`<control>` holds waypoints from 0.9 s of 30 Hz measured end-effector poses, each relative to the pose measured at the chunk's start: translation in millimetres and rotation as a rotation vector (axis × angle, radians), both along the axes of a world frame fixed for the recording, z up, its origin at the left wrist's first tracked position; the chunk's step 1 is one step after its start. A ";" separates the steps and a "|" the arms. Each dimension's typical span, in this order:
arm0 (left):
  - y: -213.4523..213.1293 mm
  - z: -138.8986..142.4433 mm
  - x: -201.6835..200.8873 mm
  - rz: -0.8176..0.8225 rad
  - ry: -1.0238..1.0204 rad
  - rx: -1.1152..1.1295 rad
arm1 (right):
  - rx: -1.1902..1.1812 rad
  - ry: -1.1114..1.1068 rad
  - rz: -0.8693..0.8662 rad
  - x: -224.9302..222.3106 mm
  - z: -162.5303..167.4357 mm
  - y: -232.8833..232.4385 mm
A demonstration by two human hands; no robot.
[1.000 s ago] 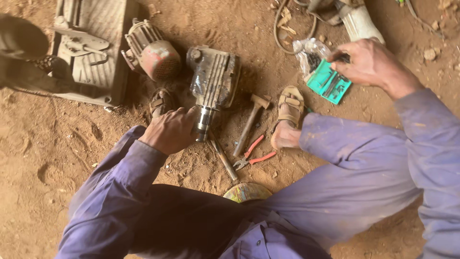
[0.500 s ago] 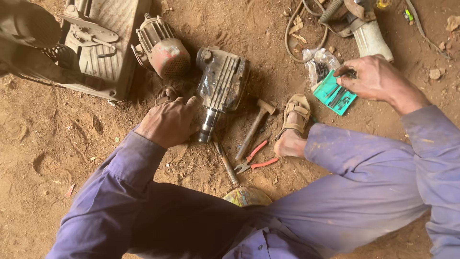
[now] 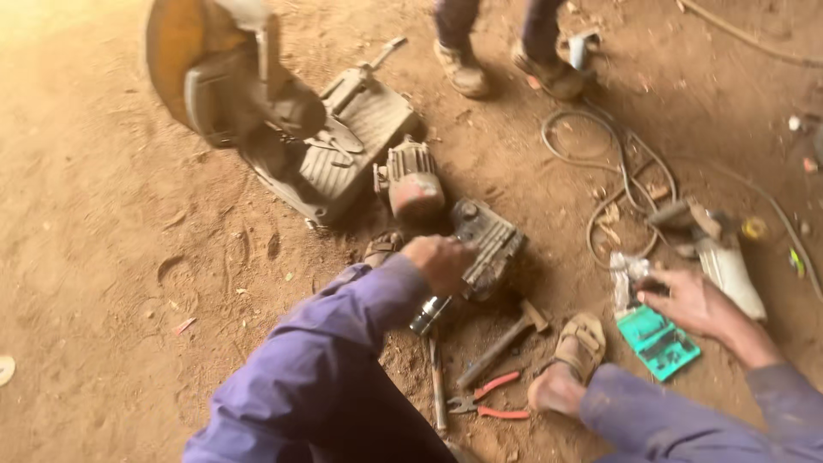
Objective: The person sits on the workshop floor repairing a rotary hammer drill, using a hex key to loosen and remove screws from the machine housing while holding it steady. Near the end, another person assists in fitting a black cylindrical part onto the drill as the person continues working on the assembly.
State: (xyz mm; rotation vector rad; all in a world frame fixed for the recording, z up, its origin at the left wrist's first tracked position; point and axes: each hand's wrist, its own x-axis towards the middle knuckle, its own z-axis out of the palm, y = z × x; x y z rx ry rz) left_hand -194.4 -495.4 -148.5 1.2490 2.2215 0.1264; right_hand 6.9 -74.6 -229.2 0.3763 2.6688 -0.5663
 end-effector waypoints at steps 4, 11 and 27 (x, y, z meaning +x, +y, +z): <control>4.2 -7.8 13.2 -0.054 0.035 0.043 | 0.082 -0.188 -0.052 -6.6 7.3 -15.0; 17.2 -47.0 10.0 -0.076 0.003 0.103 | -0.152 -0.163 -0.113 -7.5 25.6 -41.9; 23.4 -64.9 3.5 -0.091 -0.048 -0.121 | 0.187 -0.140 0.194 -16.3 -4.8 -47.8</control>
